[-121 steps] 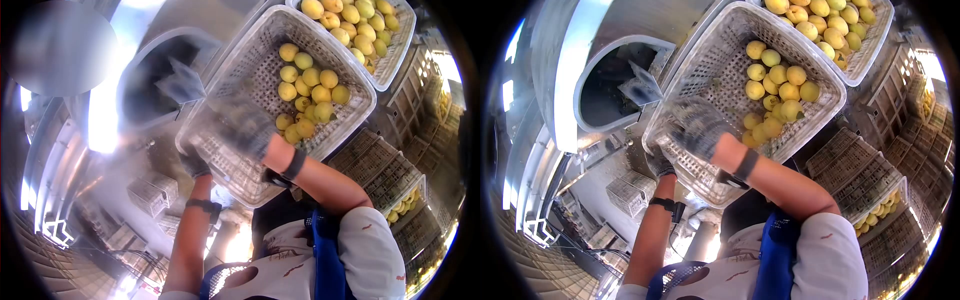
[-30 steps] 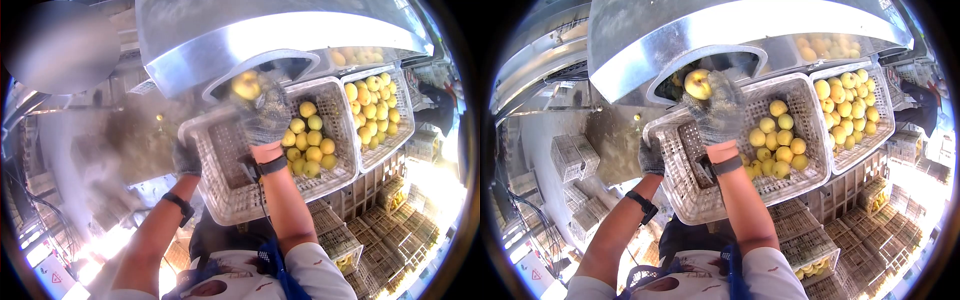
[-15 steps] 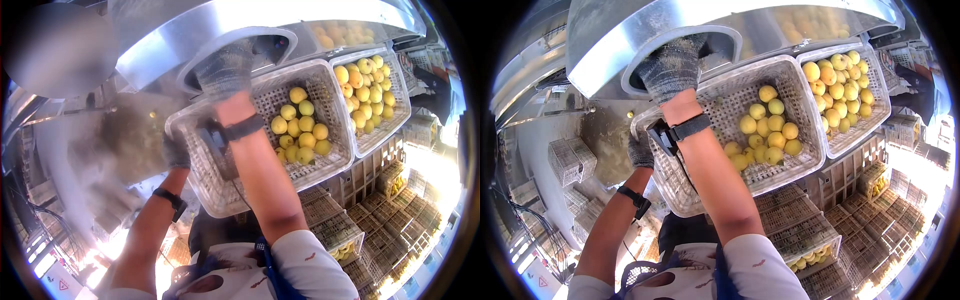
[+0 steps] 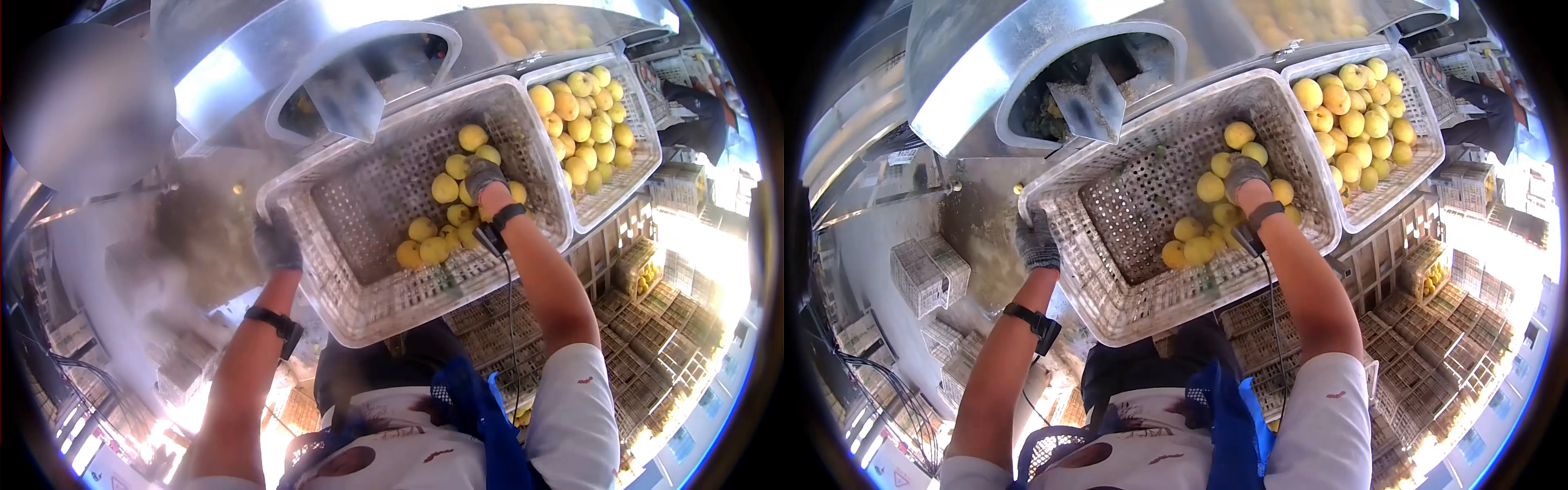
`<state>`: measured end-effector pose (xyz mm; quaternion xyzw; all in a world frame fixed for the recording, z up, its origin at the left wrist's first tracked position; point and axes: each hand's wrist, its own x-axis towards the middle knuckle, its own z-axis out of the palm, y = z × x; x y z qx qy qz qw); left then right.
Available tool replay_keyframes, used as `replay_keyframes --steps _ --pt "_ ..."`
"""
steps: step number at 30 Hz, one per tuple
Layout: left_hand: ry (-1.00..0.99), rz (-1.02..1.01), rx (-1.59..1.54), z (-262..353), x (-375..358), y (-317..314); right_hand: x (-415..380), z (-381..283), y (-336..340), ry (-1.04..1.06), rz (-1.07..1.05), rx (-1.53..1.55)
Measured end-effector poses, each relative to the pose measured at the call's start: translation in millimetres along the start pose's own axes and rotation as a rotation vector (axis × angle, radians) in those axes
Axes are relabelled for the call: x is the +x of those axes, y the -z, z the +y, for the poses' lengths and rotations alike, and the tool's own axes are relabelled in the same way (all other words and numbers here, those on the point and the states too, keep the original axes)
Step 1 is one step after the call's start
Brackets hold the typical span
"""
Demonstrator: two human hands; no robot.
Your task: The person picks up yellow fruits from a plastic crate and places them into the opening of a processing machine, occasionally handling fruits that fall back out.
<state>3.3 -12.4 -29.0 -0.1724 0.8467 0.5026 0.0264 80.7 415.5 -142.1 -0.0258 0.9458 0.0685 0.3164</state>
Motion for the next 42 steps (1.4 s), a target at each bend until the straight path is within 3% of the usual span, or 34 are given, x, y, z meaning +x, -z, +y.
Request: replay_keyframes --steps 2,4,5,10,12,13,15,16,18,19,21,22,24,26,28,29,32,36,39,42 --pt "-0.012 0.018 -0.002 -8.7 3.4 -2.7 20.1 -3.2 -1.3 0.010 0.113 0.044" --pt "-0.029 0.026 0.003 -9.6 6.0 -1.6 33.1 -23.1 20.4 -0.150 -0.132 0.103" --pt "-0.025 0.032 0.052 -7.6 5.0 -1.1 32.5 -29.4 21.3 -0.162 -0.010 0.055" --pt "-0.041 0.037 0.040 -45.5 27.1 -0.8 30.1 -19.5 52.4 -0.216 -0.114 0.183" --pt "-0.028 0.022 -0.020 -27.1 16.6 -2.4 2.2 -22.7 67.0 -0.168 0.179 0.503" --pt "-0.032 0.015 -0.028 -15.8 12.2 -2.9 -26.5 -35.2 107.3 -0.225 0.202 0.773" --pt "-0.014 0.016 0.074 2.8 2.8 -0.8 -41.1 -46.0 93.8 -0.065 0.627 1.219" --pt "-0.019 0.015 0.060 -1.6 6.3 -1.6 -62.6 -53.5 111.3 -0.065 0.638 1.207" --pt "-0.095 -0.016 0.041 -31.5 18.3 -4.4 -113.5 -84.9 166.0 0.004 1.086 1.006" --pt "-0.108 -0.046 -0.029 -39.8 20.2 -4.4 -122.1 -98.2 176.5 0.015 1.094 1.001" --pt "-0.071 -0.033 0.042 -19.9 12.3 -2.3 -126.7 -115.5 197.1 0.197 1.214 1.413" --pt "-0.024 -0.031 0.125 -14.5 8.9 -0.4 -122.6 -118.8 206.3 0.217 1.220 1.411" --pt "-0.055 0.017 0.130 -16.0 9.9 -1.1 -110.9 -124.2 222.3 0.132 1.185 1.054" --pt "0.043 -0.005 0.221 -6.3 7.3 -0.4 -94.6 -139.3 234.6 0.175 1.197 1.176" --pt "0.021 0.050 0.229 1.5 5.8 -1.0 -81.3 -150.6 240.9 0.223 1.189 1.421" --pt "0.030 0.027 0.241 4.4 4.5 0.7 -77.1 -148.5 243.6 0.021 1.234 1.035" --pt "0.030 0.016 0.235 -10.4 8.1 -1.8 -49.2 -171.7 238.7 -0.083 1.422 1.149" --pt "0.025 0.014 0.227 -3.0 5.6 0.2 -53.5 -181.6 247.6 -0.126 1.405 1.346" --pt "0.039 -0.004 0.263 -1.8 6.2 3.1 -62.4 -176.9 252.7 -0.154 1.378 1.150" --pt "0.033 -0.047 0.225 -4.1 5.0 5.4 -55.2 -167.5 246.5 -0.010 1.470 1.123"
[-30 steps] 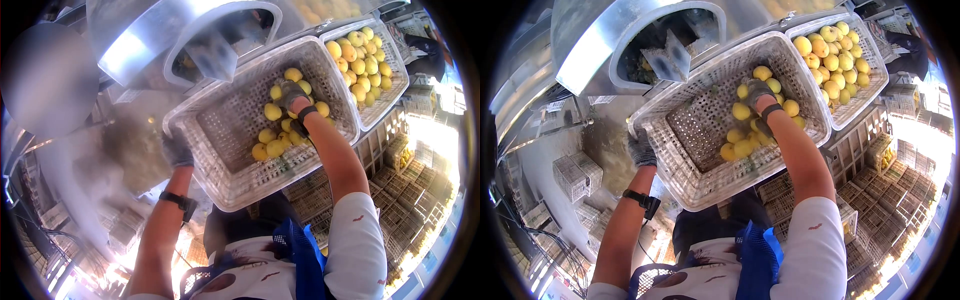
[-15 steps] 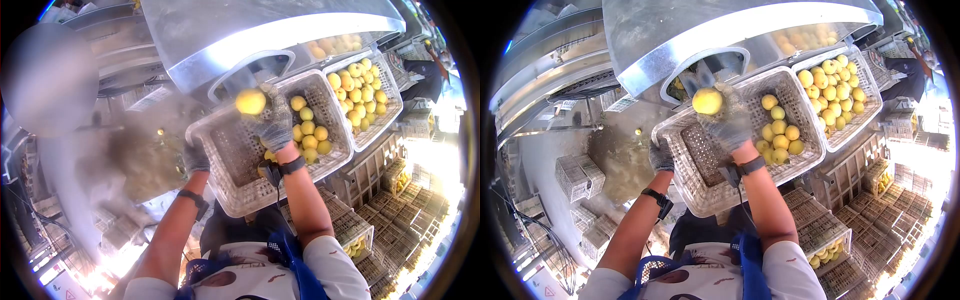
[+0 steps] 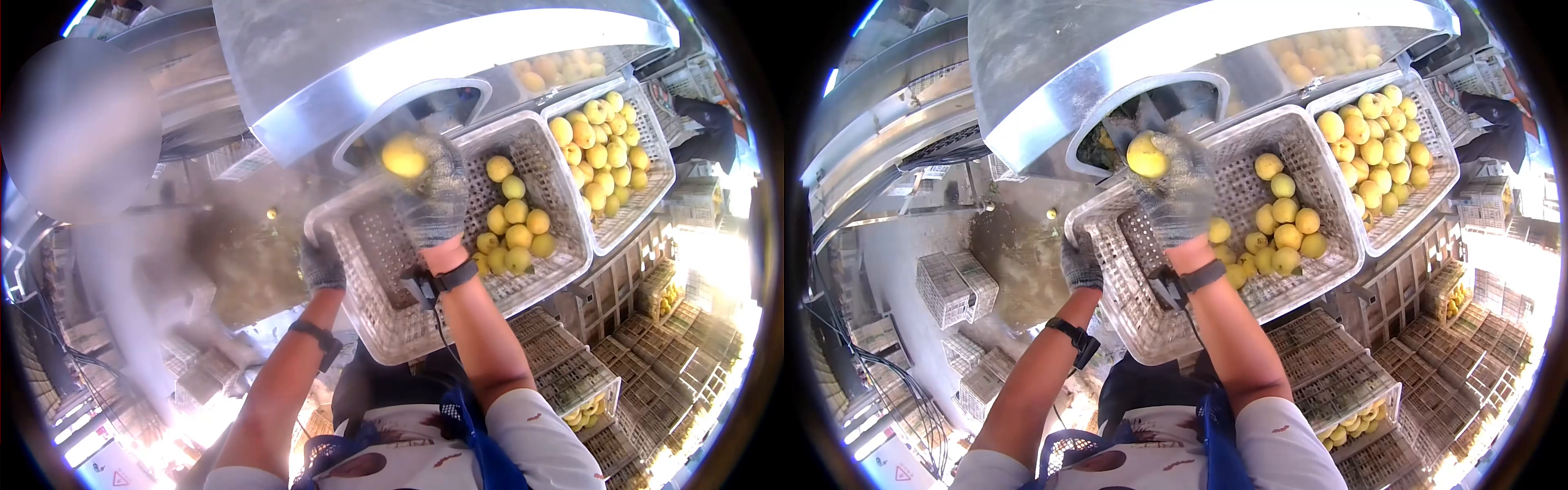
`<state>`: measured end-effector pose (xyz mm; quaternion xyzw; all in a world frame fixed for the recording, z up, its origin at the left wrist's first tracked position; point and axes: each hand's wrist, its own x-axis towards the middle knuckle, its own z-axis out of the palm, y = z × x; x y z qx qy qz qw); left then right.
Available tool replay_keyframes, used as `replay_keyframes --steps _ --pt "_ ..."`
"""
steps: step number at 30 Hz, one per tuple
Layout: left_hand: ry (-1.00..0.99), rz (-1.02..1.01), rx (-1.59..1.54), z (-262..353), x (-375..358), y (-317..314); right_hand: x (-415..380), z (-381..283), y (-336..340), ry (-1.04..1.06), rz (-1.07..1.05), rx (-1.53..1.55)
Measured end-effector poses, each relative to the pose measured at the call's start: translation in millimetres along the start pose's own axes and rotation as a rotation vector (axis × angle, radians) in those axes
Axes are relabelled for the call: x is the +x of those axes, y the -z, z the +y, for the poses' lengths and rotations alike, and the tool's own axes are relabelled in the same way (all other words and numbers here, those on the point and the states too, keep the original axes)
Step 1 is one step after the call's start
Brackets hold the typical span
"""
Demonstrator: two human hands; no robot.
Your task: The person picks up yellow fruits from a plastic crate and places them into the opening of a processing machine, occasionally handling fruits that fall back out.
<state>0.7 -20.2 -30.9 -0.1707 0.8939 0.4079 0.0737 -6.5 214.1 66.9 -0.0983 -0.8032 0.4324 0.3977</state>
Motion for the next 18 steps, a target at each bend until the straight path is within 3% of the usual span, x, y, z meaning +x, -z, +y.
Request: replay_keyframes --steps 6,8,12,14,18 --pt "-0.010 0.024 -0.032 6.0 -2.9 0.5 7.0 19.5 -10.9 0.093 -0.040 0.077" --pt "-0.007 0.031 -0.029 5.9 -3.2 -0.1 6.3 13.0 -15.9 -0.242 0.002 0.467" --pt "0.012 0.012 -0.027 -2.8 2.1 -2.3 3.2 27.0 -27.8 -0.361 0.001 0.615" --pt "-0.013 0.025 -0.013 4.8 0.1 0.2 8.2 29.5 -22.6 0.078 0.013 -0.182" --pt "0.014 0.014 -0.026 7.3 -2.7 1.7 8.1 29.6 -18.4 0.035 0.021 -0.122"
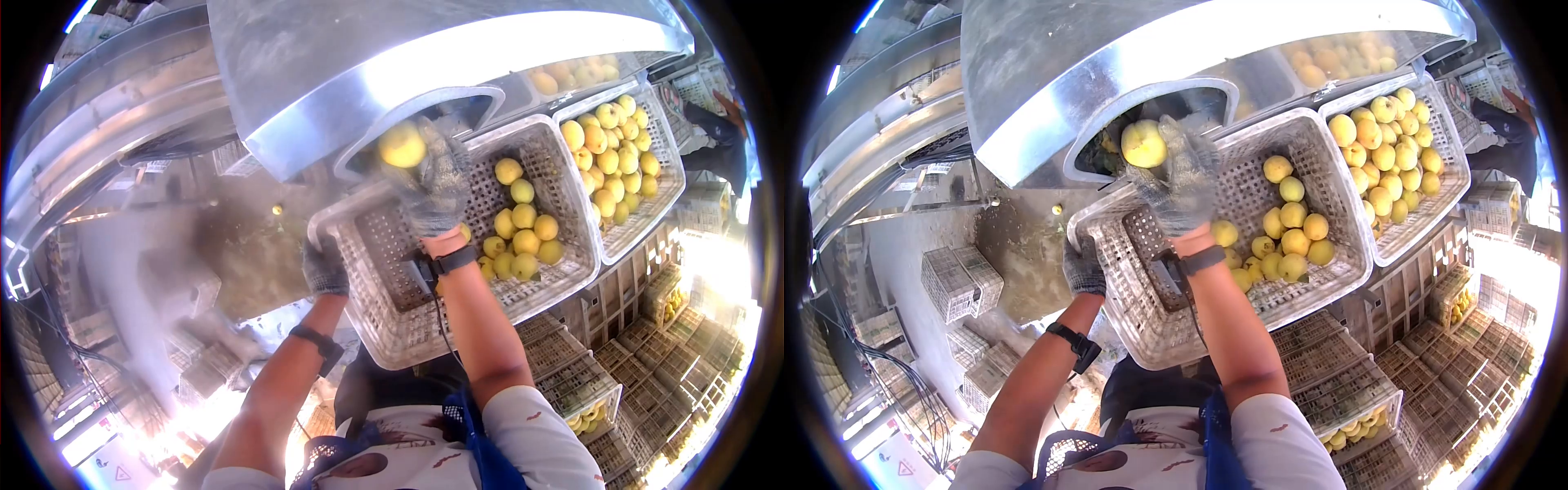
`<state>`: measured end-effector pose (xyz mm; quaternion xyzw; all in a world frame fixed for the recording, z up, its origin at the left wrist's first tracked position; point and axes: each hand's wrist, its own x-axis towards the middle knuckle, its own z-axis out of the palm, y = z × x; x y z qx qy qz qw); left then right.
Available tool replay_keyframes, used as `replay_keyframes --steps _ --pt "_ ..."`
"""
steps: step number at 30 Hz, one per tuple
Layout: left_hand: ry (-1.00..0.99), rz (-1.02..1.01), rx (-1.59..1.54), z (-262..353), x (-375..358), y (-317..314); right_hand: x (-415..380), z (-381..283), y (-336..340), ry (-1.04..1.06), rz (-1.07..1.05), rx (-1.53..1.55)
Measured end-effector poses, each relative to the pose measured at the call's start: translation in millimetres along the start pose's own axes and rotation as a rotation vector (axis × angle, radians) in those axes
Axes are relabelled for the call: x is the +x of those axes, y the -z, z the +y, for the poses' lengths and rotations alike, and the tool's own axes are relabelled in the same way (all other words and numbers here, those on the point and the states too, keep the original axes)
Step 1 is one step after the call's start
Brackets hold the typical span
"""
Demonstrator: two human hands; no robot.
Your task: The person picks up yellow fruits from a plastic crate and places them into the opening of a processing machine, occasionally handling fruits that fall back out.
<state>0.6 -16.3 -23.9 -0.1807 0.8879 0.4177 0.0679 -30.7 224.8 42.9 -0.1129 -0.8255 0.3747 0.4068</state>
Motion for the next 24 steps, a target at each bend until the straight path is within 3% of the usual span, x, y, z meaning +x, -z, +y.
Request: replay_keyframes --steps 6,9,12,14,15,16,18,19,20,21,23,24 --pt "0.032 0.017 0.046 -4.6 2.4 -2.8 11.6 13.7 -1.3 0.151 -0.046 -0.144" --pt "0.003 0.021 0.036 7.5 -4.1 2.5 27.7 3.1 -22.0 0.148 0.061 -0.080" --pt "-0.002 -0.002 0.033 6.2 -4.3 1.8 47.4 -16.8 -35.4 -0.016 -0.139 -0.116" --pt "-0.025 -0.023 -0.180 4.5 -4.4 -0.5 79.4 -46.8 -39.4 -0.140 -0.345 -0.239" --pt "0.001 0.036 0.007 2.9 -0.3 -1.4 94.2 -53.3 -48.9 -0.101 -0.447 -0.457" --pt "-0.039 0.029 0.012 -2.6 3.8 -0.8 84.3 -46.0 -61.3 -0.041 -0.382 -0.474" --pt "-0.133 0.043 -0.072 -31.9 20.3 -6.9 81.9 -59.0 3.1 -0.289 -0.618 -0.082" --pt "-0.141 0.007 -0.063 -10.2 10.3 -2.3 43.6 -37.5 7.8 -0.065 -0.062 0.033" --pt "-0.165 0.021 -0.098 -24.1 17.8 -6.0 22.6 -27.5 34.4 -0.041 -0.060 0.040" --pt "-0.133 0.010 -0.091 -18.0 15.7 -5.7 -5.2 -8.0 60.5 -0.040 -0.204 0.123" --pt "-0.101 0.003 -0.068 -8.1 12.0 -0.6 -64.3 35.8 79.5 -0.778 -0.396 0.376" --pt "-0.083 -0.006 -0.048 -6.2 12.3 0.0 -65.5 52.3 93.0 -0.802 -0.548 0.008"
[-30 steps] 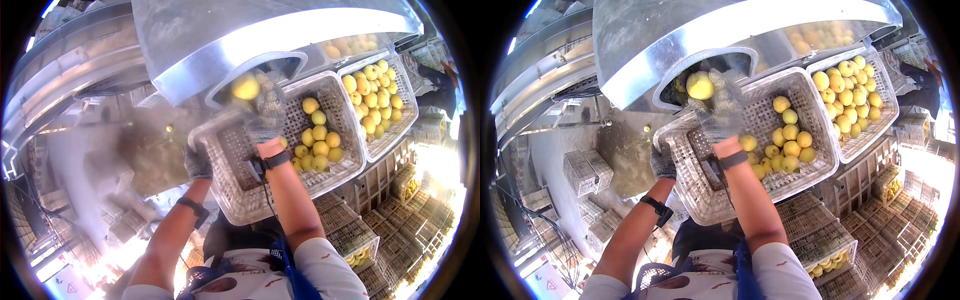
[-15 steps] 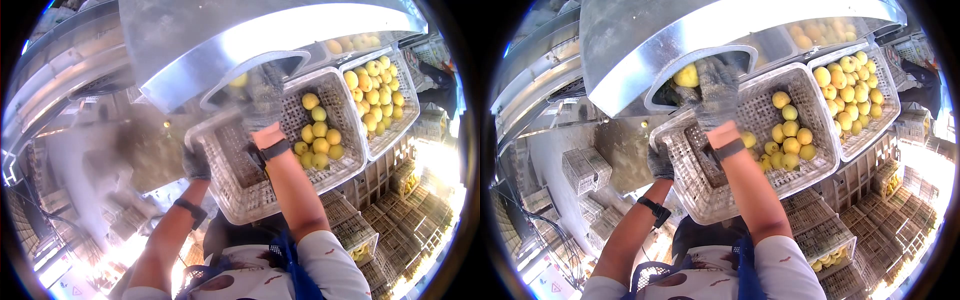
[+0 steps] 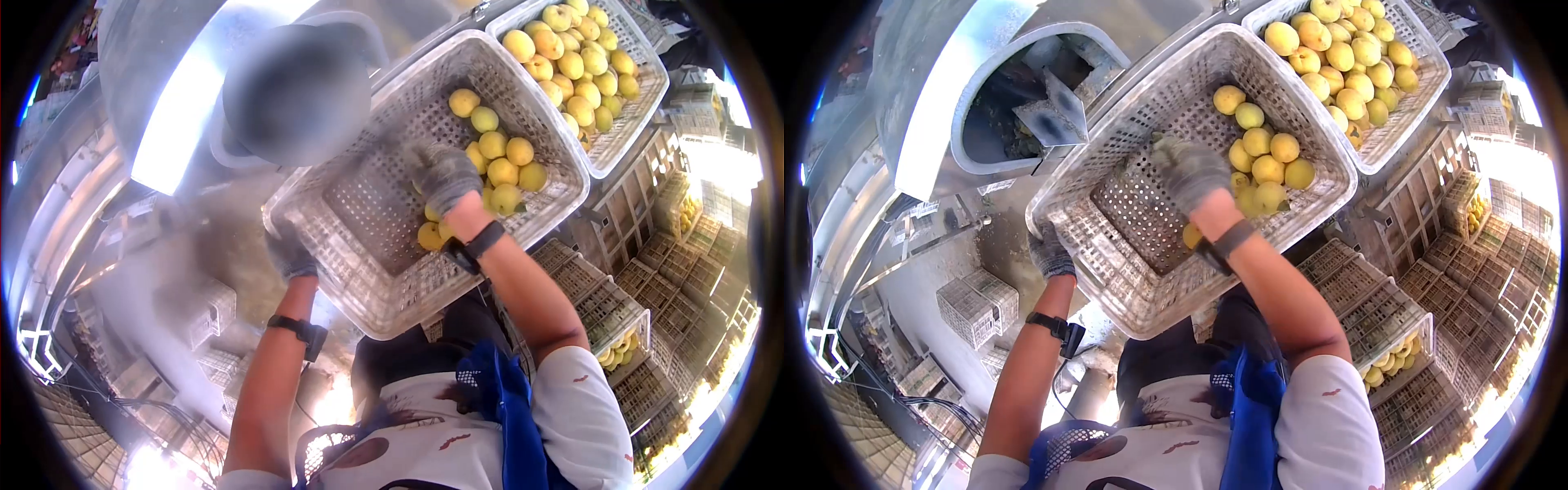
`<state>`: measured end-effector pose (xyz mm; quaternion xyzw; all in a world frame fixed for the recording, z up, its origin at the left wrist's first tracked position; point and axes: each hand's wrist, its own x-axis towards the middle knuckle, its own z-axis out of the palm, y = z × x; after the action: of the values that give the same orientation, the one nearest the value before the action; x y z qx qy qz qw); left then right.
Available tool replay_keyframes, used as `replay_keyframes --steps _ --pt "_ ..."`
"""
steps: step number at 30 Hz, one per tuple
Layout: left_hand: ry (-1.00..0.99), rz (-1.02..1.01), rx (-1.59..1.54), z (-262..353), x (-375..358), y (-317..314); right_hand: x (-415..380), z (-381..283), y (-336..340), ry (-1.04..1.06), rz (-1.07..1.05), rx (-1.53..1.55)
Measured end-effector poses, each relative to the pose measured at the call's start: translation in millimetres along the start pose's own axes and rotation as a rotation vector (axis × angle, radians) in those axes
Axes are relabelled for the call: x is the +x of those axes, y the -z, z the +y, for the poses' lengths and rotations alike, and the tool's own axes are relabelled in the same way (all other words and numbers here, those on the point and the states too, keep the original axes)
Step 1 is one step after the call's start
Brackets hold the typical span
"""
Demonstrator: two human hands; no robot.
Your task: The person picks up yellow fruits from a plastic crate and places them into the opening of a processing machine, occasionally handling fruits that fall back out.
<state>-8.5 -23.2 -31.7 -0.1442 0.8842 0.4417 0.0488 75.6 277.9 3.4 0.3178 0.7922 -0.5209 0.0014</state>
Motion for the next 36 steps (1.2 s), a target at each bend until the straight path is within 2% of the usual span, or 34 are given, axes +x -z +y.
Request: replay_keyframes --steps 1,2,3,5,6,8,10,12,14,16,17,19,21,23,24,26,27,28,29,30,32,34,36 --pt "0.019 -0.009 0.018 -0.3 -0.1 -0.6 17.2 16.3 19.0 -0.114 0.002 -0.368" --pt "0.023 -0.008 0.032 -5.1 -1.1 1.2 51.8 75.2 16.0 0.068 -0.379 -0.931" --pt "-0.005 0.027 0.072 -11.3 2.0 0.8 69.4 84.8 17.6 -0.037 -0.480 -0.836" --pt "-0.074 0.045 0.042 -29.3 12.7 -0.6 80.8 98.7 -9.6 -0.027 -0.598 -0.904" --pt "-0.098 0.047 0.051 -17.5 8.8 1.0 82.4 104.6 -30.1 -0.005 -0.601 -0.960" --pt "-0.004 0.039 0.104 9.8 -4.3 0.6 81.7 108.8 -67.4 0.015 -0.564 -1.030" --pt "0.000 0.045 0.160 7.1 1.3 1.2 78.5 111.9 -87.8 0.020 -0.506 -1.072" --pt "-0.020 0.016 0.028 -4.0 3.5 4.3 73.4 119.2 -97.0 0.035 -0.473 -1.093" --pt "-0.039 0.023 0.089 -12.6 10.4 4.9 84.7 143.7 -118.4 0.065 -0.513 -1.076" --pt "-0.055 0.053 0.174 -20.3 14.9 7.7 104.7 155.9 -134.2 -0.056 -0.660 -0.798" --pt "-0.054 0.052 0.171 -25.0 18.2 7.6 103.9 133.5 -108.5 0.088 -0.653 -0.826" --pt "-0.038 0.041 0.057 -31.7 21.1 7.1 62.5 31.1 -32.1 -0.093 -0.644 -0.612" --pt "-0.036 0.034 0.040 -20.2 14.4 5.2 35.1 -3.0 6.6 0.085 -0.488 -0.443" --pt "-0.028 0.040 0.014 -20.1 14.5 2.5 -2.5 -42.0 46.6 0.176 -0.256 0.077" --pt "-0.050 0.027 0.019 -30.1 17.8 4.7 -5.8 -43.9 39.3 0.184 -0.270 0.067" --pt "-0.071 0.022 0.016 -38.2 19.6 3.5 -4.9 -50.3 18.3 0.360 -0.268 1.105" --pt "-0.047 0.022 -0.009 -38.9 19.9 2.6 1.1 -57.0 9.3 0.367 -0.283 1.102" --pt "-0.026 0.024 -0.033 -34.4 19.0 2.3 9.0 -68.6 0.8 0.491 -0.065 0.808" --pt "-0.123 0.040 -0.018 -31.5 13.8 0.2 15.0 -79.8 -6.8 0.602 0.154 0.511" --pt "-0.128 0.053 -0.023 -27.4 12.2 -2.0 18.2 -89.5 -13.5 0.616 0.149 0.516" --pt "-0.054 0.047 -0.100 -13.4 5.5 -2.2 18.6 -106.8 -25.2 0.672 0.488 0.076" --pt "-0.060 0.030 -0.059 -7.6 0.7 -0.4 18.4 -108.5 -37.4 0.649 0.426 0.143" --pt "0.001 0.003 -0.112 -13.0 3.7 -1.7 23.2 -98.9 -51.9 0.462 0.195 0.489"
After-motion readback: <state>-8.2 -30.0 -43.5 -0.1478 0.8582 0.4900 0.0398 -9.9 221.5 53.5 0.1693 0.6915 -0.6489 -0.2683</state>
